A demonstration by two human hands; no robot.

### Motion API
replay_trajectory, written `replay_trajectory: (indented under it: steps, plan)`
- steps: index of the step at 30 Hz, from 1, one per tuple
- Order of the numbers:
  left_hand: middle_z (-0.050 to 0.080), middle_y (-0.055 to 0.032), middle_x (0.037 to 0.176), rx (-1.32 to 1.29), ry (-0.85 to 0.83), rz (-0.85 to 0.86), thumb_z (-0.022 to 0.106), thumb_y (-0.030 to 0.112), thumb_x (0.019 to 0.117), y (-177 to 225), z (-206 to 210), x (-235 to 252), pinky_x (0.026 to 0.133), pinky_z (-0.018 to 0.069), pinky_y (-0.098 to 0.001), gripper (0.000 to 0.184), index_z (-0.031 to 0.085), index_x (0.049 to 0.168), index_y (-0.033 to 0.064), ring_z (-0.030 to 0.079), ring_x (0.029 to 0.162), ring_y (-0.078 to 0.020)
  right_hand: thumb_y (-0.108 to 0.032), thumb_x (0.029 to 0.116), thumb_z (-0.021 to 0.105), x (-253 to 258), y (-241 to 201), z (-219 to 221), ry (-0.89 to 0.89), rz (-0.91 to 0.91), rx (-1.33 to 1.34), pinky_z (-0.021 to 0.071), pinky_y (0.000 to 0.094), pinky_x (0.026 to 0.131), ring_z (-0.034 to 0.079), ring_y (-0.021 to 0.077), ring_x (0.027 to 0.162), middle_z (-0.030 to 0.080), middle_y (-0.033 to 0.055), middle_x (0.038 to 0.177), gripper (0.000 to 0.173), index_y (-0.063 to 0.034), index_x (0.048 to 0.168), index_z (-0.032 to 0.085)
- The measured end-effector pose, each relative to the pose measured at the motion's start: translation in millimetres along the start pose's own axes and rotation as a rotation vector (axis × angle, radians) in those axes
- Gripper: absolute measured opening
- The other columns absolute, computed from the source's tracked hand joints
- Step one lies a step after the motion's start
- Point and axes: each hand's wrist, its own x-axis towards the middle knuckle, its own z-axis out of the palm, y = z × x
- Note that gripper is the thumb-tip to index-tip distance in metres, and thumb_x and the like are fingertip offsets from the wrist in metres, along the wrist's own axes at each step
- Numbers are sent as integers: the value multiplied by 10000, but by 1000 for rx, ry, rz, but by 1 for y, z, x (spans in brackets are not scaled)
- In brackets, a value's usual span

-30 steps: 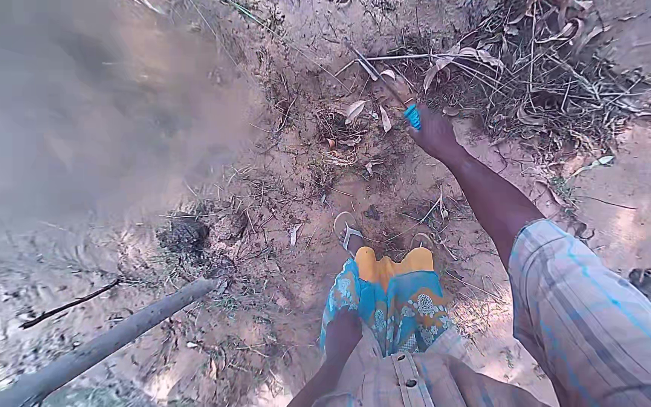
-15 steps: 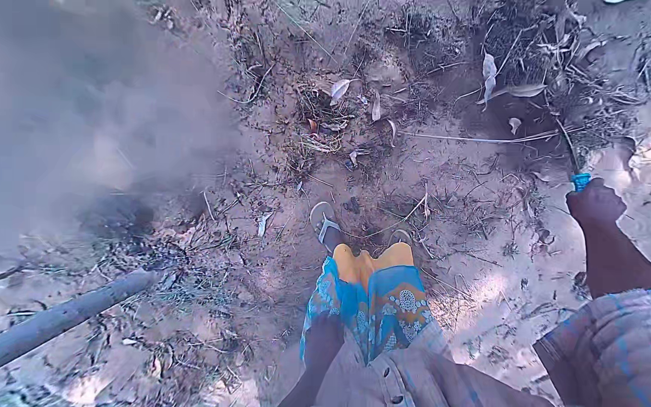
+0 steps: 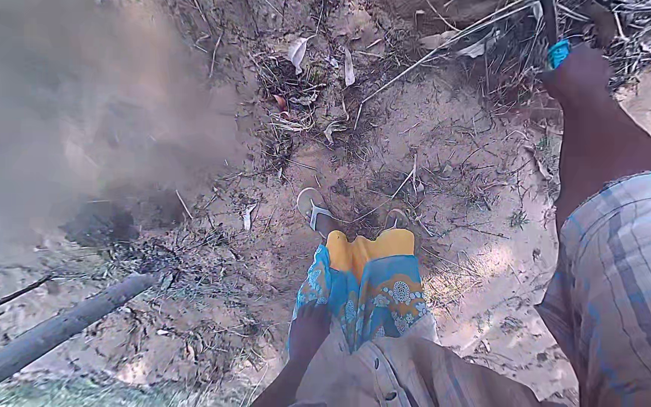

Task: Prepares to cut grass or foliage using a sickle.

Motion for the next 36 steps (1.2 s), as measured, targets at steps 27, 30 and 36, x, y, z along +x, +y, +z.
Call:
replay_trajectory:
  steps: [27, 30, 36]
  plan:
    - [423, -105, 1614, -84, -162, 110, 473, 309, 1084, -24, -55, 14, 1192, 323, -531, 403, 600, 1421, 128, 362, 1507, -304, -237, 1025, 605, -251, -109, 129, -110, -323, 370, 485, 622, 914, 655, 493, 1040, 647, 353, 1100, 564, 81, 1448, 408]
    - [443, -112, 1600, -119, -98, 136, 475, 307, 1078, -31, -59, 15, 1196, 300, -556, 399, 613, 1407, 128, 369, 1503, -315, -222, 1020, 626, -251, -258, 141, -318, -616, 173, 486, 658, 926, 641, 506, 1127, 650, 329, 1179, 536, 25, 1455, 434]
    - [416, -103, 1619, -164, -121, 121, 468, 331, 1084, -44, -70, 18, 1242, 128, -624, 409, 600, 1423, 142, 322, 1530, -316, -309, 1033, 591, -186, -260, 148, -275, -463, 39, 454, 714, 937, 595, 549, 1202, 608, 369, 1272, 569, 33, 1461, 436]
